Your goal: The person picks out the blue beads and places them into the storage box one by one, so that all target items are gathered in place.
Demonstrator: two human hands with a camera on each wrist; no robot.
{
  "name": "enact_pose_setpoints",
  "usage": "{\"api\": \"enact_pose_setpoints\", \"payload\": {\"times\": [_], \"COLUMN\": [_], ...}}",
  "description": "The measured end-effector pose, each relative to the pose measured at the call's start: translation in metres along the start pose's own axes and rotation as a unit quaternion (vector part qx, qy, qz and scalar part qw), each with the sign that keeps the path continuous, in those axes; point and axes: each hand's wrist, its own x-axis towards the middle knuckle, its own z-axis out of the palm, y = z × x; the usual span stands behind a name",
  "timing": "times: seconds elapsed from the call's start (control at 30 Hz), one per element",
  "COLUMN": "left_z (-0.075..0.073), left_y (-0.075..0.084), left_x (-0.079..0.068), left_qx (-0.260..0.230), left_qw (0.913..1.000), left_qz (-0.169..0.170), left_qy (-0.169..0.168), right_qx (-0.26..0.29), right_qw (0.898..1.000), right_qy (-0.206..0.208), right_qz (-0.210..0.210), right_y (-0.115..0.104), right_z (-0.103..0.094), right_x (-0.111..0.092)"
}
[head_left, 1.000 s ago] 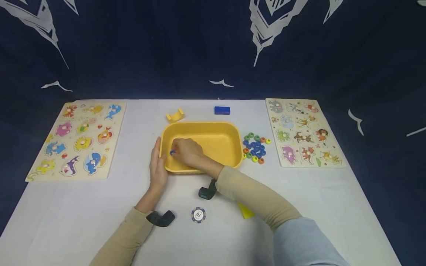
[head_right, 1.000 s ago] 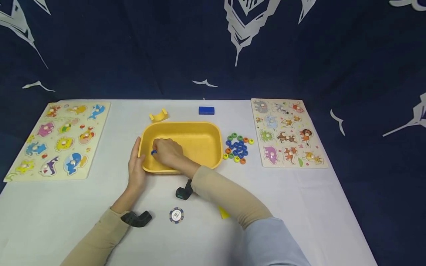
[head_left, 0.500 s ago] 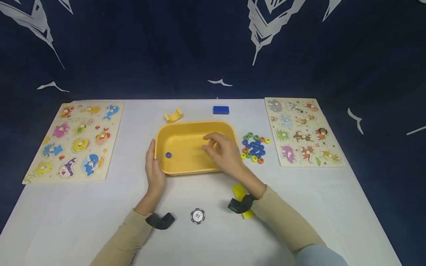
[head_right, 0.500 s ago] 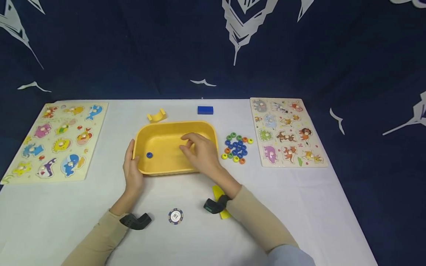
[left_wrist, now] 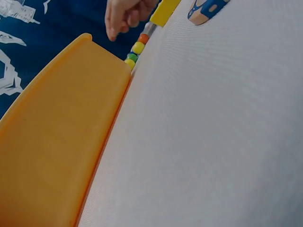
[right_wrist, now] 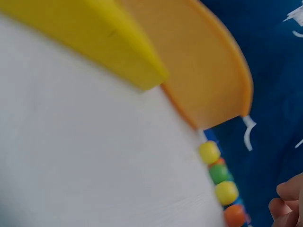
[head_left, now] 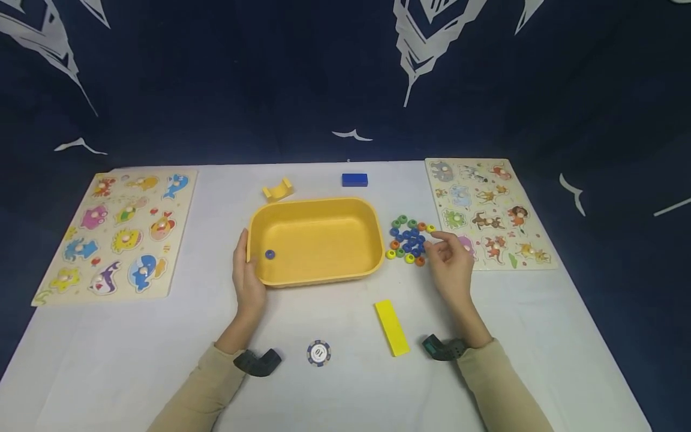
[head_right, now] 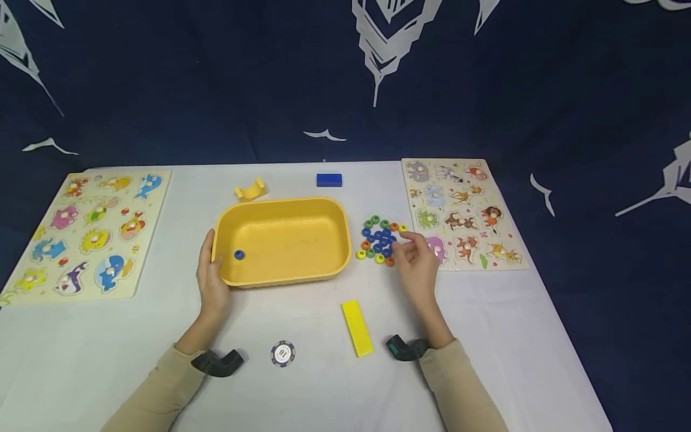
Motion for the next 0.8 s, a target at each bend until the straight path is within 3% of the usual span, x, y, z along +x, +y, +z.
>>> {"api": "enact_pose_setpoints", "payload": {"times": [0.33,0.43,0.57,0.7,0.8], "left_z": [-0.001,-0.002,-0.003,-0.001,-0.002], "left_y": [0.011,0.0,-0.003,-0.004,-0.003], "left_x": [-0.002,-0.001,0.0,0.001,0.002], "left_qx": [-0.009,-0.005,-0.012,-0.025,-0.022], "left_qw": [0.9999,0.9999,0.9998,0.9994,0.9994], "left_qz": [0.008,0.013,0.015,0.022,0.023], "left_qy": [-0.004,0.002,0.004,-0.002,-0.011], "right_qx": [-0.048,-0.062,-0.075,-0.071,-0.049], "right_qw": [0.999,0.997,0.996,0.996,0.998], "right_qy": [-0.006,-0.019,-0.037,-0.029,-0.019], "right_qz": [0.024,0.03,0.037,0.042,0.019], "right_y": [0.011,0.011,0.009,0.006,-0.005], "right_z": [0.01,0.013,0.013,0.009,0.009], "right_x": [-0.002,-0.001,-0.001,-0.001,0.001]}}
